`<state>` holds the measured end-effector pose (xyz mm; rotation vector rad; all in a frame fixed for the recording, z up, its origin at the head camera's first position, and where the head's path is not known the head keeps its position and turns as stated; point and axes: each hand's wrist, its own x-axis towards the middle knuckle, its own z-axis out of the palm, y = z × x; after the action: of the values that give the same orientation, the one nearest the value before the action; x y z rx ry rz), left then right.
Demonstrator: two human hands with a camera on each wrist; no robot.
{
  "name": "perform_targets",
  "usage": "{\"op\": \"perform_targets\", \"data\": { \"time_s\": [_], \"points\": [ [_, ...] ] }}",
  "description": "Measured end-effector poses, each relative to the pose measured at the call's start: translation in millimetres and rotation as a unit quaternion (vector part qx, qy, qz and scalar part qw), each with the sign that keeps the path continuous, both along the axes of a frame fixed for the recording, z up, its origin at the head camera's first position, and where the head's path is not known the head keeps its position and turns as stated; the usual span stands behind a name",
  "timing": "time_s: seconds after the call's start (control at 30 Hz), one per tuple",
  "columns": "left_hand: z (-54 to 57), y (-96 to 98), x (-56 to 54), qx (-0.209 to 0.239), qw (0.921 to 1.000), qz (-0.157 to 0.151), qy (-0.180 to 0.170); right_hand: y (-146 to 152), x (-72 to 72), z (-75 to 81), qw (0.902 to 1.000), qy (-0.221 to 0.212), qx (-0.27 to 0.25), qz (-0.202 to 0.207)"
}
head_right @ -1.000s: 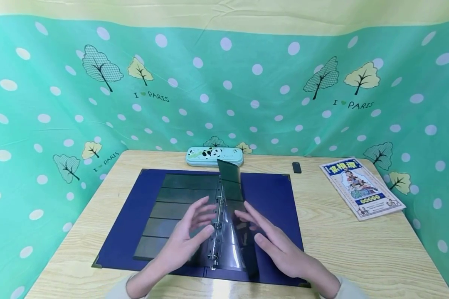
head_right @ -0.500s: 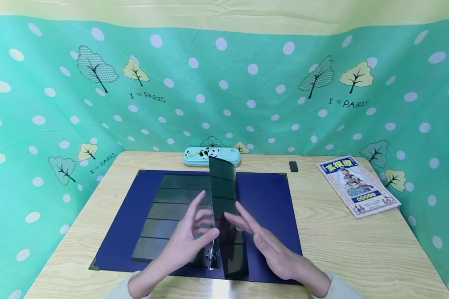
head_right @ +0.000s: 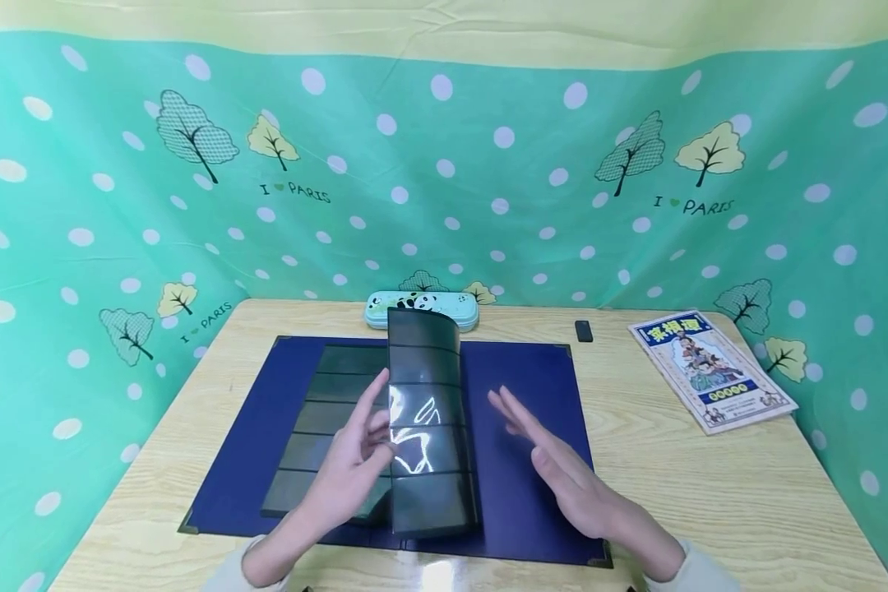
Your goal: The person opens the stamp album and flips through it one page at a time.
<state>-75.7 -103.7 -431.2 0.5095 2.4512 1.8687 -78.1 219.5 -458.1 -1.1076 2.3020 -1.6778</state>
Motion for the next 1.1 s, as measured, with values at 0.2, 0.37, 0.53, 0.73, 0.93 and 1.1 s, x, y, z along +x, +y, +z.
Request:
{"op": "perform_targets", "data": {
  "time_s": [0.2, 0.37, 0.53, 0.73, 0.93, 1.1],
  "points": [
    [5.1, -9.1, -2.4, 0.002, 0.9998, 0.02, -0.002, 18, -5.4, -6.8, 0.9968, -0.011, 0.063, -0.048],
    [9.7, -16.8, -4.0, 0.012, 0.9995, 0.021, -0.02, 31, -9.6, -10.8, 0.979, -0.018, 0.177, -0.099],
    [13.5, -27.0, -5.5, 0.034, 0.9963, 0.039, -0.068, 43, -12.7, -18.0, 0.9586, 0.014, 0.262, -0.11],
    [16.1, -40.1, -10.2, 0.048, 0.9938, 0.055, -0.084, 52, -14.1, -24.4, 0.956, 0.016, 0.277, -0.093],
    [16.5, -57.7, -16.5, 0.051, 0.9935, 0.071, -0.074, 57, -13.7, -29.7, 0.9564, 0.017, 0.283, -0.068],
    [15.8, -73.9, -23.2, 0.066, 0.9904, 0.059, -0.107, 58, -14.1, -33.7, 0.9504, 0.038, 0.303, -0.056]
  ]
}}
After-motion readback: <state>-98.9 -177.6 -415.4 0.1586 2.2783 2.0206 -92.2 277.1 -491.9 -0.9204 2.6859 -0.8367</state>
